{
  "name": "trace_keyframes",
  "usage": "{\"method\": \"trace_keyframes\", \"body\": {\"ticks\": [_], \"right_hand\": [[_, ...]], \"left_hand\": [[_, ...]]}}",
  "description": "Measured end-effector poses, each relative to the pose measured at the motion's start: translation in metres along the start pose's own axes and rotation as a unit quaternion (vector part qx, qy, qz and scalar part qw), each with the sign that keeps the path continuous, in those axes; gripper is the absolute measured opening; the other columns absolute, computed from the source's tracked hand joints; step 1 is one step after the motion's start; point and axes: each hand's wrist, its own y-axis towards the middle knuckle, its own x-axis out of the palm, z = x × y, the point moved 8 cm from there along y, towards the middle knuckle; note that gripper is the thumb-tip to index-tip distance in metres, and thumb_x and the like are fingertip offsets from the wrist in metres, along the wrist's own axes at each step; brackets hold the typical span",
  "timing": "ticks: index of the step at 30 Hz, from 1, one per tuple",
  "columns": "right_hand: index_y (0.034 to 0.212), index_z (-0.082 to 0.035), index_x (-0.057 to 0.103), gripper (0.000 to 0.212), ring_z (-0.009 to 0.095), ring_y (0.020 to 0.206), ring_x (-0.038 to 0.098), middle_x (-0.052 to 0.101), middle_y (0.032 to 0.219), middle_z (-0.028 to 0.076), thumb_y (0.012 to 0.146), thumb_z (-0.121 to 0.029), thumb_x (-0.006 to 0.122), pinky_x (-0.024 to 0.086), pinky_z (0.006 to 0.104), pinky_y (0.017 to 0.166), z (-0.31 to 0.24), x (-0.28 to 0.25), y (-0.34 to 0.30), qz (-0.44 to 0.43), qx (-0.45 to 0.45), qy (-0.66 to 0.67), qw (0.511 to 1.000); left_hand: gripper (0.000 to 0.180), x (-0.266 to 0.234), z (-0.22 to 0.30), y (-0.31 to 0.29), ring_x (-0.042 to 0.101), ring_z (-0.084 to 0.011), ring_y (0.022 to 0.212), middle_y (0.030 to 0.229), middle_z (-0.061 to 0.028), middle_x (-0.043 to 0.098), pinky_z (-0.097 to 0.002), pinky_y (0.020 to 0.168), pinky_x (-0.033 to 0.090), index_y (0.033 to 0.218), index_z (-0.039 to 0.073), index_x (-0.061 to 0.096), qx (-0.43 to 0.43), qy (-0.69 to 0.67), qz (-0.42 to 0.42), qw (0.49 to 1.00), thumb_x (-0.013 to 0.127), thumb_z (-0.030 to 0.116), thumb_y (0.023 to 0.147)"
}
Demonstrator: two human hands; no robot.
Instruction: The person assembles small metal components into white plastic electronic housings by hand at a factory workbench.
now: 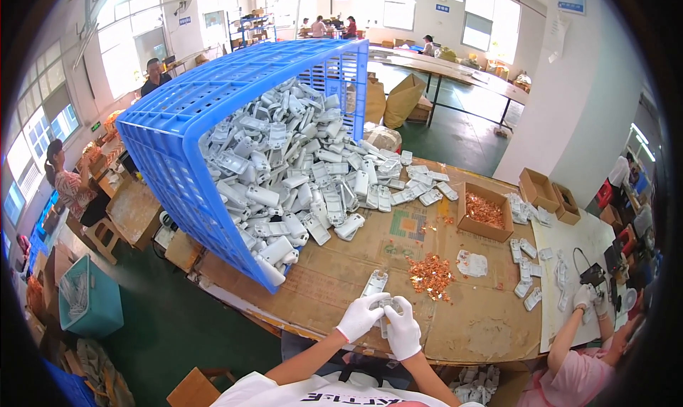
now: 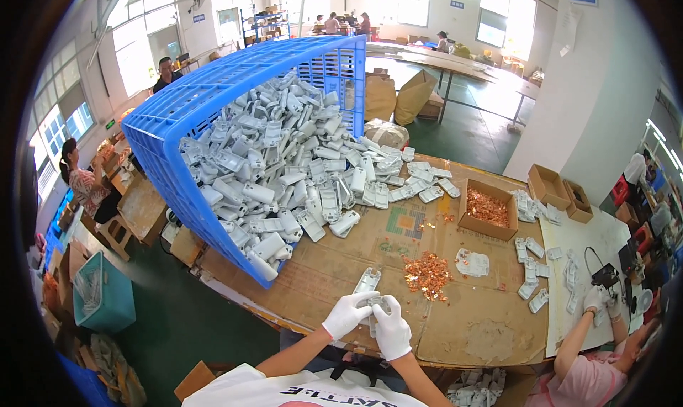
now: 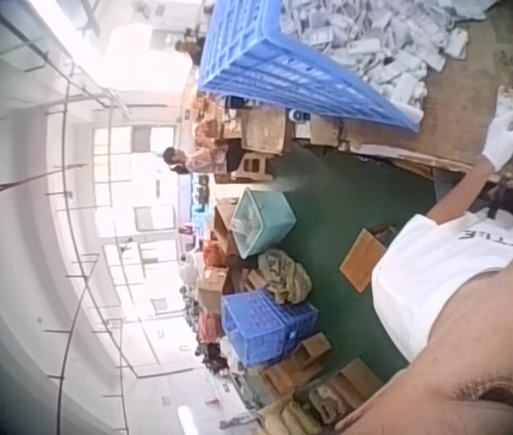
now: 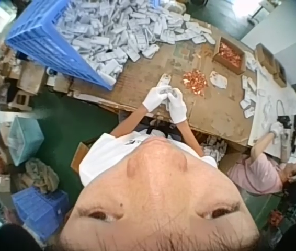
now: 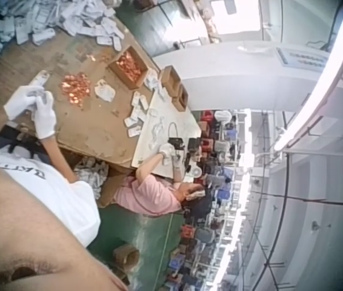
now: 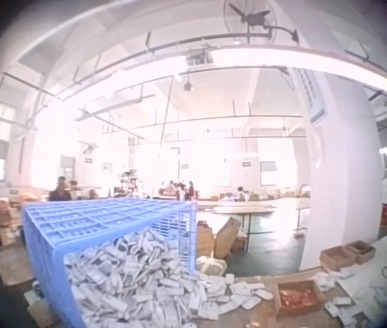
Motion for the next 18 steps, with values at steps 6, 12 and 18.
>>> {"method": "trace_keyframes", "body": {"ticks": [6,12,18], "right_hand": [[0.103,-0.014,0.066,0.025,0.033,0.082,0.069,0.055,0.127,0.011,0.080,-0.004,0.064,0.057,0.0417,0.067,-0.002,-0.003,0.004,-0.017,0.003,-0.006,1.000],[0.101,-0.014,0.066,0.023,0.033,0.082,0.069,0.055,0.123,0.011,0.080,-0.005,0.064,0.057,0.0422,0.067,-0.008,-0.002,0.007,-0.031,-0.014,-0.031,0.999],[0.098,-0.013,0.065,0.021,0.033,0.083,0.068,0.055,0.121,0.011,0.079,-0.005,0.065,0.056,0.0439,0.068,-0.006,-0.003,0.006,-0.018,0.013,-0.016,1.000]], "left_hand": [[0.041,0.001,0.006,-0.001,0.070,-0.0265,0.100,0.112,-0.0183,0.070,-0.0341,0.086,0.054,0.126,0.003,0.063,0.006,0.042,0.015,0.999,0.058,0.010,0.087],[0.041,-0.001,0.005,-0.005,0.068,-0.0163,0.095,0.112,-0.0158,0.071,-0.0292,0.081,0.054,0.128,0.000,0.062,0.012,0.018,0.023,0.999,0.054,0.009,0.088],[0.039,0.002,0.011,-0.006,0.069,-0.0249,0.106,0.116,-0.0173,0.070,-0.0335,0.092,0.052,0.125,0.001,0.064,-0.012,0.018,0.023,1.000,0.055,0.006,0.087]]}}
